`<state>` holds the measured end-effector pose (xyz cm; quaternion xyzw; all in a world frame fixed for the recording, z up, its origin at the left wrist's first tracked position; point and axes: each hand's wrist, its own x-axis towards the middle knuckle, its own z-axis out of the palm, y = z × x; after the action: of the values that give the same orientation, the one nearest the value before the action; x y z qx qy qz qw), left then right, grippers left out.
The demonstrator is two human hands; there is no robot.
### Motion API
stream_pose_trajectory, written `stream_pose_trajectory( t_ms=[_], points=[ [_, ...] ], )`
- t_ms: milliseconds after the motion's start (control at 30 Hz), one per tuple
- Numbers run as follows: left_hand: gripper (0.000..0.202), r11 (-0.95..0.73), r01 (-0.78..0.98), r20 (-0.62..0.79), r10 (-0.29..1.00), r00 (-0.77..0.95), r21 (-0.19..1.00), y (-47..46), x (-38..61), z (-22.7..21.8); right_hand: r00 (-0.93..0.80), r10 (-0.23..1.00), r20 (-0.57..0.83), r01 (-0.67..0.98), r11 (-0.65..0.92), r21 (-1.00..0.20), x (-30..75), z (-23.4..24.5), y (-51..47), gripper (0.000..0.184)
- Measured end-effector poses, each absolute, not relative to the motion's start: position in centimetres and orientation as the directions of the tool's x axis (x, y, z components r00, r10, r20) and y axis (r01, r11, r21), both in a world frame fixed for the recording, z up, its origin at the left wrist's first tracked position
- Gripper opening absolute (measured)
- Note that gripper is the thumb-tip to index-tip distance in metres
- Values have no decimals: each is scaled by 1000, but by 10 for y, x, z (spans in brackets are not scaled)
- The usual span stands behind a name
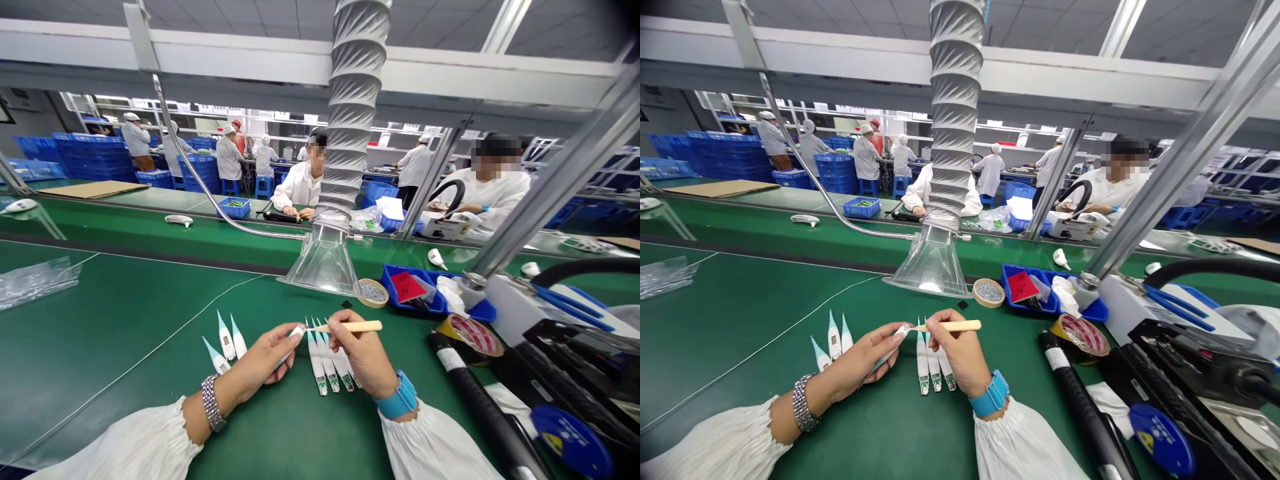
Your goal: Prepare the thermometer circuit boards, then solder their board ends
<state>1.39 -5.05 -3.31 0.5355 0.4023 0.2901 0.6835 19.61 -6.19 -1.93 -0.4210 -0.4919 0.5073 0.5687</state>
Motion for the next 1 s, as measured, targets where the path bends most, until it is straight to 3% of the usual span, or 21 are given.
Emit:
stream_pose_trajectory(
  t_ms=[133,233,433,767,1000],
  points=[
    [64,250,-13,-214,852,478,968,-49,14,-37,23,989,147,-48,148,-988,198,-17,-69,29],
    [63,268,40,-255,843,473,963,-49,13,-35,-6,993,117,56,117,-992,199,-14,-70,35],
    [52,253,100,-271,860,432,962,-49,9,-29,11,993,114,165,110,-980,199,-15,-69,31],
    [53,206,112,-235,857,459,972,-48,8,-34,-35,999,4,108,8,-994,197,-17,-69,32],
    [60,153,156,-211,848,486,976,-47,8,-27,-96,995,5,12,6,-1000,200,-22,-65,29]
  ],
)
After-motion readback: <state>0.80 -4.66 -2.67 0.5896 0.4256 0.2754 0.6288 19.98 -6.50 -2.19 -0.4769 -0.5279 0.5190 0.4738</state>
